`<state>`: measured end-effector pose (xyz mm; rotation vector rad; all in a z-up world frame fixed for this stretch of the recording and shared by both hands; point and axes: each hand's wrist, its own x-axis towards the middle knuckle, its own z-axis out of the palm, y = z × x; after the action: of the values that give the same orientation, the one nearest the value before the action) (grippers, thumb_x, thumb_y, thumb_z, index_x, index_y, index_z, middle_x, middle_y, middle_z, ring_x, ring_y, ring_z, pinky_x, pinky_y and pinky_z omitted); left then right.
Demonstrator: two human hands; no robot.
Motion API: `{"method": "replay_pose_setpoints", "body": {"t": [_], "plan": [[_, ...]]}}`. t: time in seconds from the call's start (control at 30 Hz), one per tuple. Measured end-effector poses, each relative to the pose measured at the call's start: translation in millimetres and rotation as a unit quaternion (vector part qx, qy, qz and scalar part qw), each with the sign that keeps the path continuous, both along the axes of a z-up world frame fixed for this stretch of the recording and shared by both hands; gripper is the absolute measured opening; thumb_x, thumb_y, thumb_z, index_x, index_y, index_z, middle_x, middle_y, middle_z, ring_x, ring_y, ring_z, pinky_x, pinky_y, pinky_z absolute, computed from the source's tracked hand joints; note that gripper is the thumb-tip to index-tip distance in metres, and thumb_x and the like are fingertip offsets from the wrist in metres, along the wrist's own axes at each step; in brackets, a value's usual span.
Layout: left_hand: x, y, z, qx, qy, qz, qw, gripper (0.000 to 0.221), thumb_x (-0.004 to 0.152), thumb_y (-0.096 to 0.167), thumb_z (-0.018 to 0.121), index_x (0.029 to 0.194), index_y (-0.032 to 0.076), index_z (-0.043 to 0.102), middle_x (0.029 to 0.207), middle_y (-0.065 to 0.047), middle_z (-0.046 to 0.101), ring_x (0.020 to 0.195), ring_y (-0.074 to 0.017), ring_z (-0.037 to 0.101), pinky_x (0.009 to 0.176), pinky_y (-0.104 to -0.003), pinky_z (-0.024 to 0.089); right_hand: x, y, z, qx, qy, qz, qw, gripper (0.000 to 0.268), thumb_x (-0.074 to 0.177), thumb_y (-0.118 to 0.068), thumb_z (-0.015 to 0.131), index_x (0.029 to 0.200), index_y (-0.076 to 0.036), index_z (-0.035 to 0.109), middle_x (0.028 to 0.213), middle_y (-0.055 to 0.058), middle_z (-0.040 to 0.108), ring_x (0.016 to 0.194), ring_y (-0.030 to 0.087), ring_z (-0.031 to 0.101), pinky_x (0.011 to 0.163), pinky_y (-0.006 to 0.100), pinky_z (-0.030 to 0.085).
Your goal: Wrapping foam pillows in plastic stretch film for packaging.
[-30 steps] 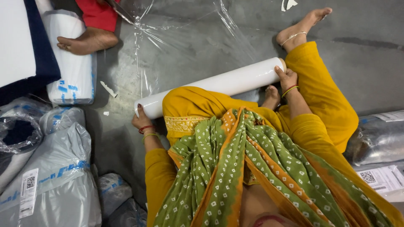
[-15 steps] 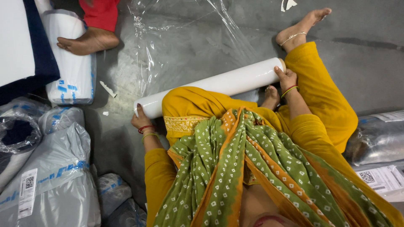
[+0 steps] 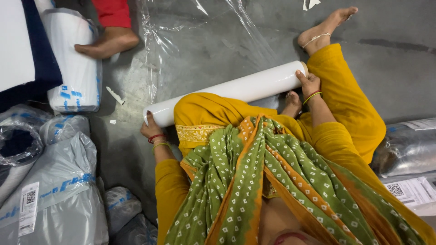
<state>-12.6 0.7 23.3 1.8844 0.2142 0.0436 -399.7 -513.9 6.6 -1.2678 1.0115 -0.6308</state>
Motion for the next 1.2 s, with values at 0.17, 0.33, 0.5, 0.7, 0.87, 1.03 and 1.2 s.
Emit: {"method": "replay_pose_setpoints", "body": {"t": [0.17, 0.33, 0.5, 0.7, 0.87, 1.03, 1.2], "plan": [[2, 0, -1, 0.004, 0.003, -0.003, 1.000, 0.054, 0.091, 0.045, 0.073, 0.096, -0.009, 0.077, 0.082, -0.016, 0.077, 0.069, -0.0224, 0.074, 0.064, -0.038, 0.060, -1, -2, -4, 0.001, 0.001, 0.001, 1.000, 0.046, 0.092, -0.038, 0.082, 0.106, 0.004, 0.070, 0.098, 0.008, 0.073, 0.082, 0.013, 0.065, 0.077, 0.028, 0.053], [2, 2, -4, 0.009, -0.009, -0.011, 1.000, 0.055, 0.092, 0.046, 0.073, 0.096, -0.009, 0.077, 0.083, -0.016, 0.077, 0.069, -0.0216, 0.074, 0.064, -0.038, 0.061, -2, -2, -5, -0.016, 0.033, -0.002, 0.999, 0.049, 0.092, -0.040, 0.081, 0.109, 0.005, 0.069, 0.099, 0.008, 0.072, 0.084, 0.013, 0.064, 0.077, 0.028, 0.052], [2, 1, -5, -0.005, -0.013, -0.006, 1.000, 0.055, 0.092, 0.045, 0.073, 0.095, -0.009, 0.077, 0.083, -0.016, 0.078, 0.069, -0.0208, 0.073, 0.064, -0.038, 0.060, 0, 3, 6, -0.007, 0.021, -0.004, 1.000, 0.049, 0.093, -0.039, 0.080, 0.109, 0.005, 0.069, 0.100, 0.008, 0.072, 0.085, 0.013, 0.065, 0.079, 0.028, 0.053], [25, 10, -35, -0.039, -0.022, -0.028, 0.999, 0.057, 0.091, 0.046, 0.072, 0.091, -0.010, 0.075, 0.081, -0.014, 0.076, 0.069, -0.0191, 0.069, 0.064, -0.038, 0.058, 10, -11, -14, 0.002, 0.015, 0.003, 1.000, 0.045, 0.090, -0.038, 0.081, 0.109, 0.001, 0.069, 0.100, 0.005, 0.072, 0.085, 0.013, 0.064, 0.080, 0.028, 0.052], [69, -13, -38, 0.106, -0.041, -0.017, 0.993, 0.067, 0.094, 0.051, 0.073, 0.085, -0.016, 0.071, 0.071, -0.021, 0.069, 0.064, -0.0240, 0.058, 0.062, -0.041, 0.051, 29, -31, -30, -0.027, 0.013, -0.007, 1.000, 0.043, 0.096, -0.039, 0.079, 0.109, 0.001, 0.071, 0.099, 0.003, 0.070, 0.085, 0.011, 0.059, 0.079, 0.028, 0.048], [55, -10, -29, 0.095, -0.049, -0.048, 0.993, 0.063, 0.097, 0.048, 0.068, 0.085, -0.013, 0.072, 0.074, -0.021, 0.073, 0.061, -0.0235, 0.064, 0.061, -0.042, 0.054, 12, -16, -42, -0.020, 0.002, -0.043, 0.999, 0.040, 0.092, -0.035, 0.080, 0.106, 0.001, 0.070, 0.098, 0.004, 0.071, 0.083, 0.011, 0.061, 0.078, 0.028, 0.050], [33, -4, -18, 0.073, -0.030, -0.052, 0.996, 0.058, 0.097, 0.046, 0.068, 0.091, -0.011, 0.074, 0.078, -0.019, 0.075, 0.063, -0.0216, 0.069, 0.062, -0.040, 0.057, 1, 0, -16, 0.008, -0.001, -0.041, 0.999, 0.039, 0.093, -0.033, 0.079, 0.106, 0.002, 0.068, 0.099, 0.006, 0.071, 0.084, 0.013, 0.062, 0.080, 0.029, 0.051]]}}
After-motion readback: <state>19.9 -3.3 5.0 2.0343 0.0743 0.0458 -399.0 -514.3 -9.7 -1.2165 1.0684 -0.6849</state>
